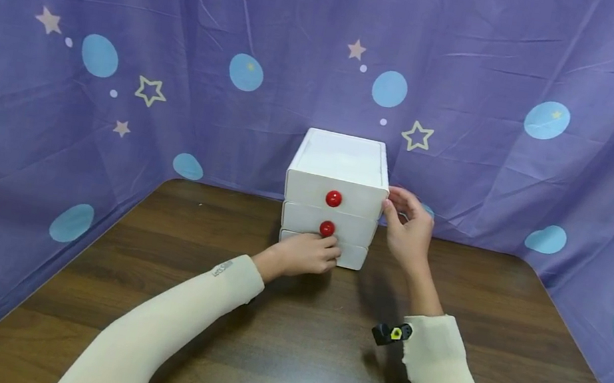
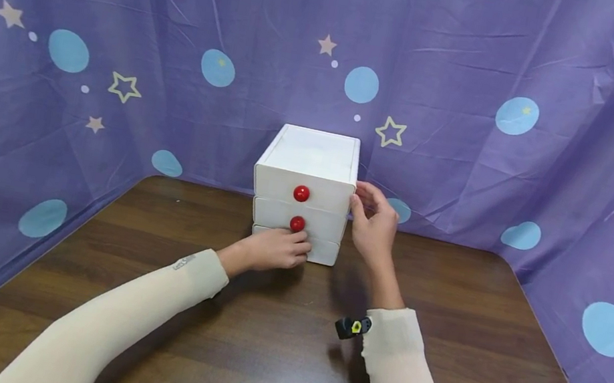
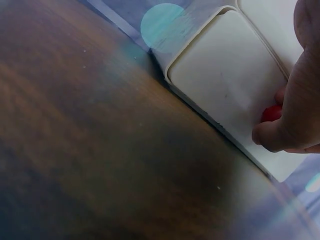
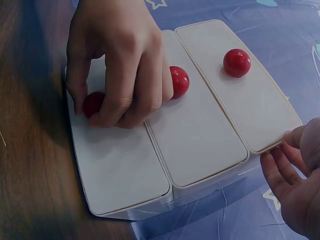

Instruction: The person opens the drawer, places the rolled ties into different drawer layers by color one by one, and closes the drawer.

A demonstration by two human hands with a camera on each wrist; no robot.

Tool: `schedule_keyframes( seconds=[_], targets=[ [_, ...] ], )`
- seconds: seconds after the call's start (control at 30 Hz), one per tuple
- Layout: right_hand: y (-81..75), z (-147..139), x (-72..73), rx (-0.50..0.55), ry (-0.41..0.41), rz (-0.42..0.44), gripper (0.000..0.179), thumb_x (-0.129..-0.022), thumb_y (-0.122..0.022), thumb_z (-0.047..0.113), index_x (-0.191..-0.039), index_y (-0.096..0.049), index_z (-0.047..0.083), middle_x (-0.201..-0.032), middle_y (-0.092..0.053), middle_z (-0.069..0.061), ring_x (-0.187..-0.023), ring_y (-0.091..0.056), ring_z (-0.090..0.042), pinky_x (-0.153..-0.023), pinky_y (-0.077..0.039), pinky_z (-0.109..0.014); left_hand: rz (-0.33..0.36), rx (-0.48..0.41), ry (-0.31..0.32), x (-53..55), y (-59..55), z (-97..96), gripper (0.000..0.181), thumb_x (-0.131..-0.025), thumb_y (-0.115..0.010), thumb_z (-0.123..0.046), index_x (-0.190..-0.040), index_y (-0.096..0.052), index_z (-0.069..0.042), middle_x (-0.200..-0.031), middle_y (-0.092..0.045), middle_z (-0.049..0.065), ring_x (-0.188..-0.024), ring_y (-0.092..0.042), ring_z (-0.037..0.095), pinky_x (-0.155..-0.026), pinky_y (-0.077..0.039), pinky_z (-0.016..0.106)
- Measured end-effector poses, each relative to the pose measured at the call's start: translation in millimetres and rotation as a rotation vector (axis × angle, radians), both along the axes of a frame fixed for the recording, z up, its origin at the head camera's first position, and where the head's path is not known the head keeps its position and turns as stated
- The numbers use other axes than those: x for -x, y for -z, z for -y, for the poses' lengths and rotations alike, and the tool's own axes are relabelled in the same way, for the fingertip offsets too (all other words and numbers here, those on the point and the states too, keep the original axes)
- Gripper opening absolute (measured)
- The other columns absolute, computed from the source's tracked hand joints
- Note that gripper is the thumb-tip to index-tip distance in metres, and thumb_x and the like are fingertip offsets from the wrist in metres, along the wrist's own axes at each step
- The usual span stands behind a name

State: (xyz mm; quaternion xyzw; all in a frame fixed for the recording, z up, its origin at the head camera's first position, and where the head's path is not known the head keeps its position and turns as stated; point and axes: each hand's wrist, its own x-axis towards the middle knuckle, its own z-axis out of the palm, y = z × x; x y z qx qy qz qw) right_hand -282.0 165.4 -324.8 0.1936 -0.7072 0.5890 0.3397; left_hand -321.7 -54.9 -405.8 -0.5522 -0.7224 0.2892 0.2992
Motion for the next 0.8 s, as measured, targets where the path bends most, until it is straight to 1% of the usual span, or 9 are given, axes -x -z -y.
schedule_keyframes(
  seconds=[0.13, 0.27, 0.43, 0.57, 0.67, 0.73, 0.8],
  targets=[
    [1.1, 1, 0.9, 0.003, -0.009, 0.001, 0.024, -0.093, -0.067, -0.011, -0.116, -0.067, -0.014, -0.106, -0.071, -0.03, -0.086, -0.065, -0.035, -0.069, -0.053, -0.013, -0.006, 0.001, 0.005, 0.9, 0.3, 1.5, 0.01, -0.097, -0.066, -0.014, -0.102, -0.073, -0.018, -0.106, -0.062, 0.0, -0.104, -0.053, 0.022, -0.077, -0.053, 0.024],
    [0.7, 2, 2.1, 0.005, -0.009, -0.003, 0.024, -0.093, -0.067, -0.011, -0.116, -0.067, -0.015, -0.106, -0.071, -0.03, -0.086, -0.065, -0.033, -0.069, -0.054, -0.015, -0.011, -0.005, 0.01, 1.5, -0.1, 2.0, 0.009, -0.097, -0.066, -0.013, -0.101, -0.073, -0.018, -0.105, -0.062, 0.0, -0.102, -0.053, 0.022, -0.076, -0.053, 0.024],
    [-0.1, 3, 2.7, 0.002, -0.007, -0.004, 0.024, -0.093, -0.068, -0.01, -0.116, -0.067, -0.014, -0.105, -0.072, -0.029, -0.087, -0.066, -0.033, -0.071, -0.055, -0.019, -0.007, -0.008, -0.01, 1.5, -0.2, 2.1, 0.01, -0.098, -0.065, -0.014, -0.1, -0.073, -0.019, -0.105, -0.062, 0.0, -0.102, -0.053, 0.021, -0.074, -0.053, 0.023],
    [-0.4, 2, 2.4, -0.009, -0.003, -0.014, 0.024, -0.092, -0.067, -0.012, -0.116, -0.067, -0.015, -0.105, -0.072, -0.029, -0.087, -0.067, -0.037, -0.072, -0.056, -0.018, 0.006, -0.009, -0.03, 0.0, -0.1, 0.1, 0.009, -0.098, -0.065, -0.015, -0.099, -0.073, -0.019, -0.105, -0.062, 0.0, -0.101, -0.053, 0.021, -0.072, -0.052, 0.023],
    [8.9, -6, 13.1, -0.033, 0.021, -0.035, 0.024, -0.093, -0.068, -0.01, -0.117, -0.068, -0.013, -0.105, -0.072, -0.028, -0.088, -0.068, -0.039, -0.072, -0.055, -0.015, 0.021, -0.027, -0.03, -2.8, -0.4, -4.8, 0.009, -0.097, -0.065, -0.016, -0.098, -0.073, -0.019, -0.104, -0.062, 0.0, -0.1, -0.053, 0.021, -0.07, -0.051, 0.022],
    [15.8, -12, 19.9, -0.062, 0.041, -0.045, 0.025, -0.094, -0.069, -0.006, -0.118, -0.069, -0.009, -0.106, -0.074, -0.025, -0.088, -0.069, -0.037, -0.072, -0.054, -0.014, 0.043, -0.042, -0.044, -6.3, -1.0, -8.7, 0.008, -0.097, -0.065, -0.016, -0.098, -0.072, -0.019, -0.105, -0.061, -0.001, -0.1, -0.054, 0.02, -0.07, -0.051, 0.023],
    [24.3, -21, 26.0, -0.108, 0.081, -0.053, 0.026, -0.095, -0.07, -0.003, -0.121, -0.07, -0.004, -0.106, -0.075, -0.02, -0.089, -0.07, -0.033, -0.071, -0.053, -0.012, 0.081, -0.07, -0.047, -10.4, -1.8, -14.1, 0.008, -0.097, -0.065, -0.017, -0.099, -0.072, -0.018, -0.104, -0.061, -0.001, -0.1, -0.054, 0.02, -0.072, -0.052, 0.024]
  ],
)
